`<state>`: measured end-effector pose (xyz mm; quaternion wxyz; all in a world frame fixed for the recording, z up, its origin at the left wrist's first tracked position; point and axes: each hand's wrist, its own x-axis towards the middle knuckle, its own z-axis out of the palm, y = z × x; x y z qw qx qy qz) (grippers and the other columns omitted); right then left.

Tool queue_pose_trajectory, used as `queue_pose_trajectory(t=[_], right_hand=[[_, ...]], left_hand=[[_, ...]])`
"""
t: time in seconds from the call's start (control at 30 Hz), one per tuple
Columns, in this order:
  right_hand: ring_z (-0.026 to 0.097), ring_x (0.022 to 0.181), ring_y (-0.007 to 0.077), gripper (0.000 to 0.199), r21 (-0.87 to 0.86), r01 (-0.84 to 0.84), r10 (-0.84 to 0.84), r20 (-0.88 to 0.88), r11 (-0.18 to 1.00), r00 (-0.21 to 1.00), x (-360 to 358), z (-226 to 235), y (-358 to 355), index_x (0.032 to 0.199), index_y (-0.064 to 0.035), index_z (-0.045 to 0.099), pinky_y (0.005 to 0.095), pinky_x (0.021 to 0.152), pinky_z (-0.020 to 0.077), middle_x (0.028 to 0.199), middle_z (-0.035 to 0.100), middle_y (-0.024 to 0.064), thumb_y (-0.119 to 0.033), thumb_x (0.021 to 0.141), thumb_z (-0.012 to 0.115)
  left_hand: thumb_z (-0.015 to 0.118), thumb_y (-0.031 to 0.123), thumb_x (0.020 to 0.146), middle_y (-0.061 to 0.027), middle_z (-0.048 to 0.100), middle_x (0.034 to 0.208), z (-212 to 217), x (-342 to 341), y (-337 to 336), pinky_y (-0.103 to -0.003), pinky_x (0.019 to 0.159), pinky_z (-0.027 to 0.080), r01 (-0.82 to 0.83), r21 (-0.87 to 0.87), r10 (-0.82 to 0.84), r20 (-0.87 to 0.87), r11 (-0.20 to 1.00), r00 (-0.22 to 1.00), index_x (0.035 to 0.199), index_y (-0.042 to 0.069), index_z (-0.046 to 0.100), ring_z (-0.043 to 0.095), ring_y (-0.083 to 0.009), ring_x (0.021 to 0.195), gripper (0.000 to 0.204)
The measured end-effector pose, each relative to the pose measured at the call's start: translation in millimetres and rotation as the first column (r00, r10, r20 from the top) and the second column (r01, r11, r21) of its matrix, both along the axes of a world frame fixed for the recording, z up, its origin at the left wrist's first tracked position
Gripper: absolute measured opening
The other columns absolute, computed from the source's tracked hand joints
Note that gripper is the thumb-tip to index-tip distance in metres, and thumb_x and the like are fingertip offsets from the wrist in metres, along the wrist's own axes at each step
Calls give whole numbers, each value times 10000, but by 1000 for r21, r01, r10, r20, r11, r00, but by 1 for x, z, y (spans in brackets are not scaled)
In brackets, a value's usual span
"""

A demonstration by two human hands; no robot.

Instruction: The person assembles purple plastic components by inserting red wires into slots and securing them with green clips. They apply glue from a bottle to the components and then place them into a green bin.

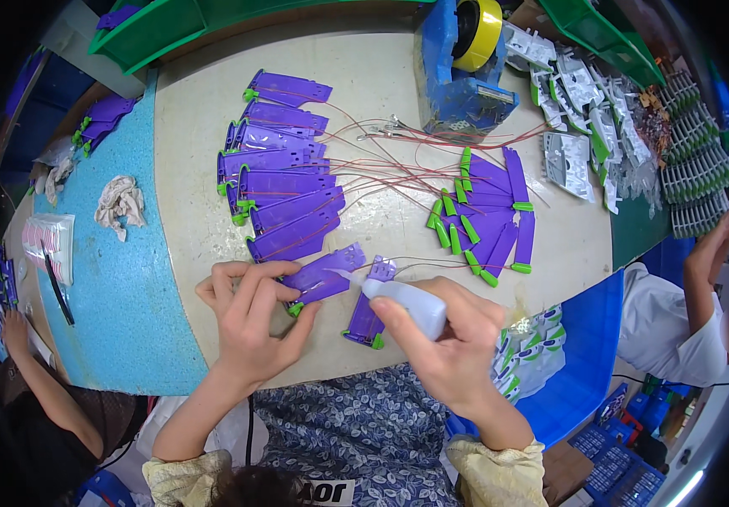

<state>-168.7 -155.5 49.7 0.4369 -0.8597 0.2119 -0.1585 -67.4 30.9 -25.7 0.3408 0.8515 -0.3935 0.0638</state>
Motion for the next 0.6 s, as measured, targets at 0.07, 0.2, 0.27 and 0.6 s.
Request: queue_pose_trajectory(t=[0.07, 0.2, 0.27, 0.6], right_hand=[[595, 541, 112, 165, -39, 7, -7, -23, 999, 1000, 3, -3, 1, 862, 42, 743, 269, 488, 425, 669, 679, 87, -90, 804, 824], [607, 540, 125, 183, -53, -7, 6, -18, 999, 1000, -2, -1, -3, 864, 45, 744, 277, 487, 436, 673, 682, 93, -104, 801, 830], [596, 533, 119, 186, -57, -39, 37, -22, 998, 999, -7, 2, -1, 865, 45, 745, 272, 482, 426, 665, 679, 86, -111, 804, 827], [574, 547, 66, 133, 139, 95, -93, -17, 986, 995, -32, 12, -15, 837, 36, 739, 237, 481, 387, 659, 679, 36, -81, 819, 799]], left_hand=[[866, 118, 642, 5, 695, 1090, 3, 1, 1, -411, 849, 261, 6, -29, -7, -35, 1000, 999, 829, 116, 601, 506, -242, 967, 324], [870, 107, 641, 2, 700, 1076, 3, 0, 2, -410, 852, 263, -9, -44, 6, -59, 999, 998, 828, 115, 605, 506, -242, 967, 324], [874, 91, 635, -1, 701, 1070, 3, 0, 1, -410, 862, 266, -5, -48, 1, -87, 999, 996, 823, 116, 607, 505, -243, 969, 329], [837, 389, 699, 17, 683, 1139, 7, -48, 5, -422, 894, 267, 36, 132, -39, 20, 991, 999, 941, 135, 682, 519, -235, 981, 384]])
